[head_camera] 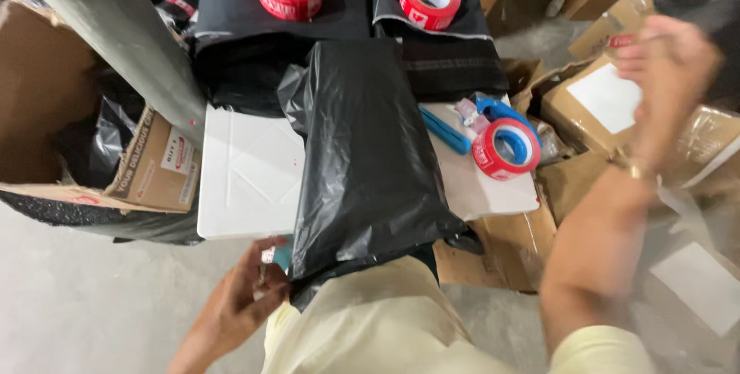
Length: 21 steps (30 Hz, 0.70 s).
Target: The person packs items into black shipping bags and small cardboard boxes, sealing them with tape and applying shipping labels.
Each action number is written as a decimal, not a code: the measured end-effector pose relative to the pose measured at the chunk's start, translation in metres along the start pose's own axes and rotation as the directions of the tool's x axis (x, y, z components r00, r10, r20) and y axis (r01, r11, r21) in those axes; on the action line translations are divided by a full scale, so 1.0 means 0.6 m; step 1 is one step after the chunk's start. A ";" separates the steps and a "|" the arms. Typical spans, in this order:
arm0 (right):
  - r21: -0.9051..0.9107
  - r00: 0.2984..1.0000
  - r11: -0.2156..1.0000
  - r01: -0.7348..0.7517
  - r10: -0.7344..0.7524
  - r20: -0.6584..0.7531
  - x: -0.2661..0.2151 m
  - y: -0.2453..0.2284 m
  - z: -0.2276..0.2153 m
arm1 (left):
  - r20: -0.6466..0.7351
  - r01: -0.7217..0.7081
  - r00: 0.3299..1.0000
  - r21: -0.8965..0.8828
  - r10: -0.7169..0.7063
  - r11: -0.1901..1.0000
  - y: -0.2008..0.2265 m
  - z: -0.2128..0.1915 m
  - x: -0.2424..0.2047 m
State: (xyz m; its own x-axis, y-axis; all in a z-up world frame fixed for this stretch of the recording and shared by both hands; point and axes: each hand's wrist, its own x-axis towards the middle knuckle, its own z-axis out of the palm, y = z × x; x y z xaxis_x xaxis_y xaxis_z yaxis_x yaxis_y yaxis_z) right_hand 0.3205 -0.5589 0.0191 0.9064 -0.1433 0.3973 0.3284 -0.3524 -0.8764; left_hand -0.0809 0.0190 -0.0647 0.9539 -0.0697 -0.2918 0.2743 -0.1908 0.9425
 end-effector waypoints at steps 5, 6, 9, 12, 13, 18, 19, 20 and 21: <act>-0.276 0.963 0.927 0.253 -0.267 -0.013 -0.293 -0.177 0.079 | -0.132 -0.125 0.964 0.538 0.230 0.833 0.045 -0.016 0.010; -0.412 0.967 0.877 0.249 -0.250 0.052 -0.338 -0.194 0.111 | -0.054 -0.309 0.861 0.733 0.505 0.605 0.048 -0.019 0.022; -0.312 0.904 0.868 0.385 -0.286 0.319 -0.418 -0.217 0.187 | 0.154 -0.419 0.683 0.883 0.714 0.211 0.036 -0.018 0.052; -0.418 0.765 0.658 0.627 -0.418 0.491 -0.440 -0.200 0.216 | 0.285 -0.469 0.629 0.881 0.724 0.060 0.022 -0.014 0.068; -0.364 0.722 0.651 0.666 -0.440 0.534 -0.454 -0.191 0.218 | 0.342 -0.506 0.586 0.863 0.734 0.003 0.021 -0.013 0.072; -0.143 0.559 0.654 0.743 -0.489 0.669 -0.471 -0.148 0.211 | 0.488 -0.578 0.596 0.812 0.638 -0.082 0.032 -0.004 0.075; -0.120 0.511 0.611 0.783 -0.521 0.683 -0.476 -0.145 0.214 | 0.540 -0.600 0.592 0.791 0.598 -0.120 0.036 -0.003 0.074; -0.096 0.461 0.566 0.819 -0.550 0.696 -0.478 -0.145 0.215 | 0.541 -0.598 0.592 0.792 0.598 -0.124 0.040 -0.003 0.073; -0.094 0.462 0.567 0.818 -0.551 0.695 -0.482 -0.147 0.215 | 0.566 -0.598 0.571 0.783 0.594 -0.171 0.042 -0.002 0.070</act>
State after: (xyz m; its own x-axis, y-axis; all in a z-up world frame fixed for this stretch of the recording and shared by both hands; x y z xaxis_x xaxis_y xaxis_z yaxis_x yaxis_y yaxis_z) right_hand 0.0636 -0.3671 -0.0537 0.4220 0.7709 0.4772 0.9031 -0.4039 -0.1461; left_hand -0.0335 0.0123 -0.0529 0.6394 -0.7075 0.3010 -0.7125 -0.6924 -0.1138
